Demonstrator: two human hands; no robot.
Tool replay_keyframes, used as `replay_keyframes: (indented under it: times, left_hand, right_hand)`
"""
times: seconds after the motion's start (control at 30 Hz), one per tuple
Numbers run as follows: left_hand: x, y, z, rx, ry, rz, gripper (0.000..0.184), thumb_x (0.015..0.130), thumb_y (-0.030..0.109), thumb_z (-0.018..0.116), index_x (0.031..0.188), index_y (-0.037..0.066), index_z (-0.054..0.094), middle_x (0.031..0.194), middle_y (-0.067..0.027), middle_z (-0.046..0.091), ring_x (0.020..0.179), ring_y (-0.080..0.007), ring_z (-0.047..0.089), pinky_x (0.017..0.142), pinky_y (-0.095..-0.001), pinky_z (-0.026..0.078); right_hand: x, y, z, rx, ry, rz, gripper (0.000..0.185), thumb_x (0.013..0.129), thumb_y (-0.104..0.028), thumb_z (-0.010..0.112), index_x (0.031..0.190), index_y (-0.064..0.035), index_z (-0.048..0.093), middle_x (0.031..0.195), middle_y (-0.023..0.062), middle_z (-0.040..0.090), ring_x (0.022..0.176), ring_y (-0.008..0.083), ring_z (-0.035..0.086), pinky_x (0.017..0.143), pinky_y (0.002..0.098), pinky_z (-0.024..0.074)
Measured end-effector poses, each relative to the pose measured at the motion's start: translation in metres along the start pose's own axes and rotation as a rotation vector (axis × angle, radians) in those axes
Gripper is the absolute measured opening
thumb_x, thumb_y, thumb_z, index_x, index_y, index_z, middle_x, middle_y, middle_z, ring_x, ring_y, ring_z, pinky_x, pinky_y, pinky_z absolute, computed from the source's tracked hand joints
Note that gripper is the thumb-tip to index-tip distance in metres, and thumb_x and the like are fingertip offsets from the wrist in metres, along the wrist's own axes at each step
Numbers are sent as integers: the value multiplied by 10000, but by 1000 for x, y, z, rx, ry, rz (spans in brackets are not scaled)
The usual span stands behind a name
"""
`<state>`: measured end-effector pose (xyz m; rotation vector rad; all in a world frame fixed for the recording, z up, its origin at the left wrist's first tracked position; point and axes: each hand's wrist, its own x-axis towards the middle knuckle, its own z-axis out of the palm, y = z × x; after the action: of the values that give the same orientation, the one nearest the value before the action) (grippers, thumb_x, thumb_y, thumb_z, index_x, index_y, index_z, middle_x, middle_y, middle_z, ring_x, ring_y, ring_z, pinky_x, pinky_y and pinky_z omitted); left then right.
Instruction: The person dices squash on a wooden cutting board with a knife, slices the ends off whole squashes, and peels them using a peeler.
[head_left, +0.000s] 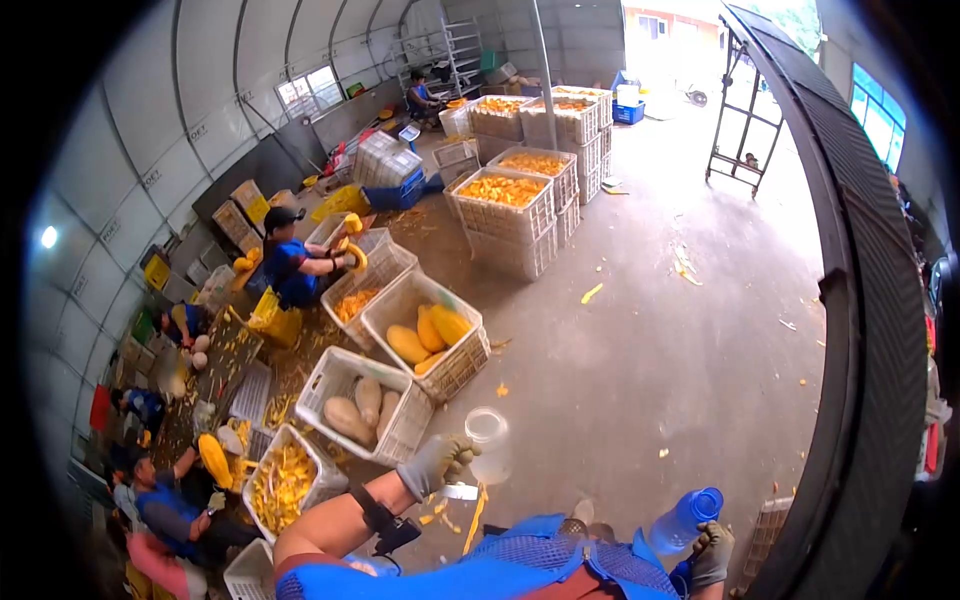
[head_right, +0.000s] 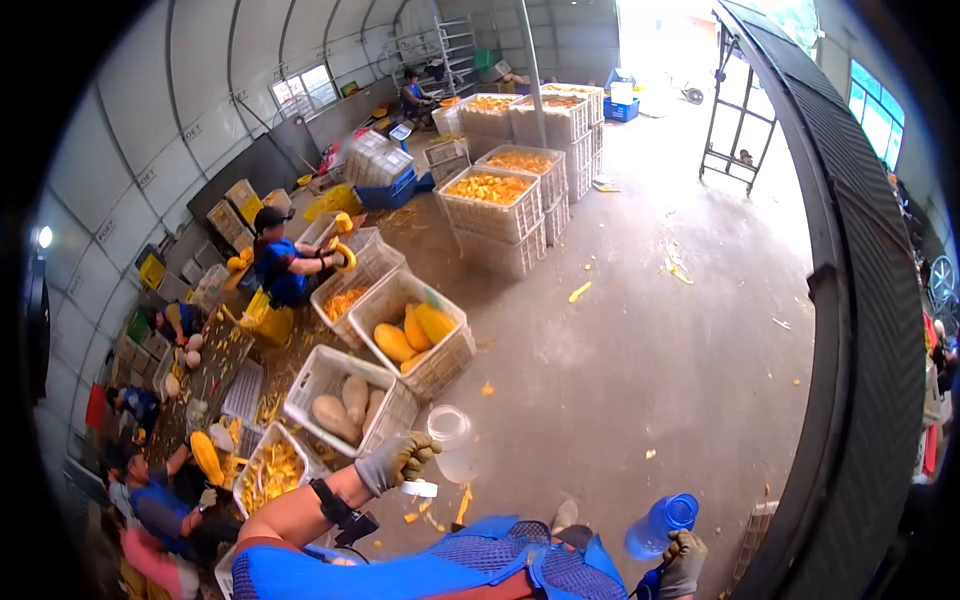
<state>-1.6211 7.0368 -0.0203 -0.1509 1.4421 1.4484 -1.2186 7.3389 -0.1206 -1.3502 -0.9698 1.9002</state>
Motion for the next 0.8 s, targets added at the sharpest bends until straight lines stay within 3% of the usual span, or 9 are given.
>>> replay_keyframes:
  times: [0.3, 0.4, 0.47, 0.6, 0.77, 0.8]
  left_hand:
    - [238, 208, 90, 97, 68, 5, 136, 897, 144, 509, 834, 49, 584, 561, 58, 445, 362, -22, 295, 319, -176, 218]
    - [349, 272, 101, 70, -11, -135, 107, 875, 117, 530, 813, 53, 589, 561, 52, 454, 357, -29, 318, 313, -181, 234]
    - [401, 326, 129, 209, 38, 23, 142, 870, 157, 531, 791, 62, 601, 567, 52, 487, 373, -29, 367, 319, -186, 263]
    - [511, 427, 168, 154, 20, -62, 161, 895, 156, 508, 834, 45, 607, 556, 53, 453, 381, -31, 322, 333, -187, 239]
    - [650, 565, 231, 186, 45, -4, 138, 888, 151, 521, 826, 55, 600, 556, 62, 442, 386, -21, 306, 343, -176, 219]
    - [682, 585, 238, 214, -33, 55, 151, 897, 154, 506, 812, 60, 591, 555, 66, 435, 388, -15, 307, 343, -170, 219]
  right_hand:
    - [299, -111, 110, 41, 2, 22, 196, 892, -134, 485, 740, -22, 537, 501, -76, 296, 391, 26, 238, 361, 195, 201]
    - [378, -148, 160, 47, 56, -39, 191, 894, -133, 489, 741, -30, 539, 502, -77, 294, 402, 23, 245, 367, 192, 202]
    - [449, -171, 191, 78, 72, -17, 193, 895, -135, 489, 742, -30, 540, 502, -77, 294, 404, 23, 246, 368, 191, 203]
    - [562, -227, 249, 143, 114, 19, 195, 898, -138, 489, 742, -31, 540, 503, -77, 294, 406, 23, 247, 371, 189, 204]
    - [712, -277, 306, 217, 115, 51, 199, 901, -141, 489, 743, -33, 541, 503, -77, 294, 409, 23, 249, 374, 187, 205]
    - [742, -291, 326, 171, 104, 48, 203, 903, -145, 488, 744, -31, 543, 503, -76, 296, 409, 24, 250, 374, 186, 206]
